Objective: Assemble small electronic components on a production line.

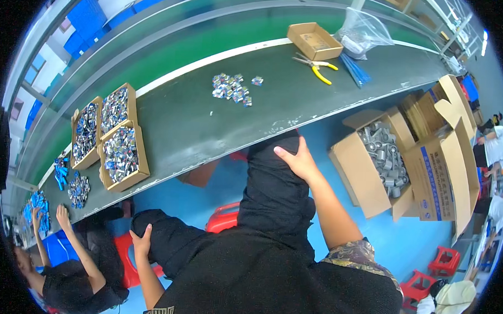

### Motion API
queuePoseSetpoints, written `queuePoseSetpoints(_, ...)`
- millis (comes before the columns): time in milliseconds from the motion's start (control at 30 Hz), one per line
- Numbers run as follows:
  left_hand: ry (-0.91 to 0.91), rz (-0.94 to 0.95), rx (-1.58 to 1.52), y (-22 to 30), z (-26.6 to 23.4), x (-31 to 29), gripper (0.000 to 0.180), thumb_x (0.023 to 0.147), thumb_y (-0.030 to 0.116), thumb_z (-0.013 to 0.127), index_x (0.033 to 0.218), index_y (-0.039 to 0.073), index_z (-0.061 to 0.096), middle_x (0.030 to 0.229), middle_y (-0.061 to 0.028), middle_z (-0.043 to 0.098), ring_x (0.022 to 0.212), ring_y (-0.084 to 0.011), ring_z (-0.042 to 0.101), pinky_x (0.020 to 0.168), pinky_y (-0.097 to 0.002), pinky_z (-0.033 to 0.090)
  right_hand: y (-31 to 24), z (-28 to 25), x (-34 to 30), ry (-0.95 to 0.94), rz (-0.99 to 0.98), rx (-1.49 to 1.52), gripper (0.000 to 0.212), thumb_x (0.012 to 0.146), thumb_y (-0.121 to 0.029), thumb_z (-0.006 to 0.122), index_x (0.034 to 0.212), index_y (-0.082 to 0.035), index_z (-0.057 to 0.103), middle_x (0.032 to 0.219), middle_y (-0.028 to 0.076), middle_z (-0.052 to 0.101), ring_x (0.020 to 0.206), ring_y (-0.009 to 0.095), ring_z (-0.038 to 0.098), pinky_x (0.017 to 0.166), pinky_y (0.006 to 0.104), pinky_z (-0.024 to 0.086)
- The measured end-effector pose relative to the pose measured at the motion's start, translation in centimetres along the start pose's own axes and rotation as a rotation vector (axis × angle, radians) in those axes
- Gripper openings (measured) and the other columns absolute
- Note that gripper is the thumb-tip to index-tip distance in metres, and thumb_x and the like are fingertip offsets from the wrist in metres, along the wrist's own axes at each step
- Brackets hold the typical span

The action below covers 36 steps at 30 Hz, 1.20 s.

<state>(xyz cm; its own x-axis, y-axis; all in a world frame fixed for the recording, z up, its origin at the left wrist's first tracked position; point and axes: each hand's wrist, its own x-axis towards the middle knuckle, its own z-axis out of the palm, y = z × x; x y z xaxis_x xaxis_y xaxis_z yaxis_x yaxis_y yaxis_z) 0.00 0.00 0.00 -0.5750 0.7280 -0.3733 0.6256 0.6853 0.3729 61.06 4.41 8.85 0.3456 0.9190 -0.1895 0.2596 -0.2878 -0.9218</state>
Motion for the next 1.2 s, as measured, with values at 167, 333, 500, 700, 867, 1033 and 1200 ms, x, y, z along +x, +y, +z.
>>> queuePoseSetpoints(167,-0.003,0.064,-0.048,3.0,0.5,-1.8,0.097,0.077,0.058,0.070,0.153,0.028,0.017,0.145,-0.0363,0.027,0.134,-0.0475,0.032,0.111,-0.0484,0.030,3.7,-1.4,-0.8,0.104,0.039,0.182,0.093,0.081,-0.038,0.075,0.147,0.004,0.024,0.140,0.021,0.046,0.128,0.027,0.046,0.107,0.0351,0.035)
queuePoseSetpoints(333,0.131,0.163,-0.019,1.6,1.8,-1.9,0.067,0.086,0.049,0.063,0.145,0.029,0.039,0.139,-0.0334,0.040,0.132,-0.0449,0.037,0.109,-0.0463,0.032,3.0,-0.9,-2.9,0.272,-0.093,0.165,0.064,0.086,-0.030,0.071,0.135,0.003,0.046,0.131,0.017,0.055,0.125,0.024,0.049,0.106,0.0338,0.036)
queuePoseSetpoints(500,0.273,0.286,-0.082,-0.6,1.4,-3.0,0.040,0.090,0.038,0.061,0.122,0.015,0.065,0.129,-0.0334,0.050,0.126,-0.0457,0.044,0.105,-0.0467,0.037,-3.6,-2.1,-5.8,0.465,-0.563,-0.573,0.029,0.087,-0.017,0.068,0.111,-0.001,0.066,0.108,0.011,0.066,0.104,0.020,0.061,0.087,0.0286,0.047)
queuePoseSetpoints(700,0.201,0.373,-0.499,-2.3,-2.5,-4.8,0.038,0.091,0.031,0.064,0.077,-0.004,0.066,0.059,-0.0072,0.057,0.059,-0.0149,0.050,0.064,-0.0293,0.041,-10.7,1.9,1.0,0.407,-0.703,-0.396,0.036,0.079,-0.025,0.075,0.104,-0.001,0.066,0.100,0.014,0.066,0.092,0.026,0.065,0.082,0.0354,0.050)
queuePoseSetpoints(867,0.248,0.420,-0.712,-1.7,-6.5,-8.1,0.030,0.096,0.022,0.057,0.082,-0.003,0.065,0.078,-0.0040,0.064,0.073,-0.0101,0.056,0.068,-0.0248,0.043,-11.8,5.1,4.8,0.471,-0.496,-0.727,0.047,0.070,-0.041,0.080,0.100,-0.006,0.068,0.101,0.011,0.063,0.101,0.028,0.058,0.088,0.0394,0.046)
queuePoseSetpoints(1033,0.124,0.462,-0.797,2.2,-7.8,-11.7,0.021,0.095,0.016,0.058,0.090,-0.003,0.065,0.088,-0.0057,0.067,0.080,-0.0108,0.060,0.074,-0.0244,0.047,-11.4,5.4,6.3,0.434,-0.516,-0.688,0.036,0.069,-0.042,0.080,0.092,-0.015,0.073,0.100,0.008,0.062,0.099,0.029,0.055,0.085,0.0403,0.043)
queuePoseSetpoints(1200,-0.205,0.654,-0.851,9.0,-6.9,-13.5,0.017,0.094,0.010,0.057,0.095,-0.003,0.066,0.093,-0.0088,0.068,0.081,-0.0148,0.063,0.077,-0.0270,0.048,-11.1,4.9,5.2,0.444,-0.583,-0.572,0.027,0.074,-0.025,0.077,0.096,-0.009,0.071,0.091,0.008,0.064,0.087,0.024,0.059,0.078,0.0366,0.047)
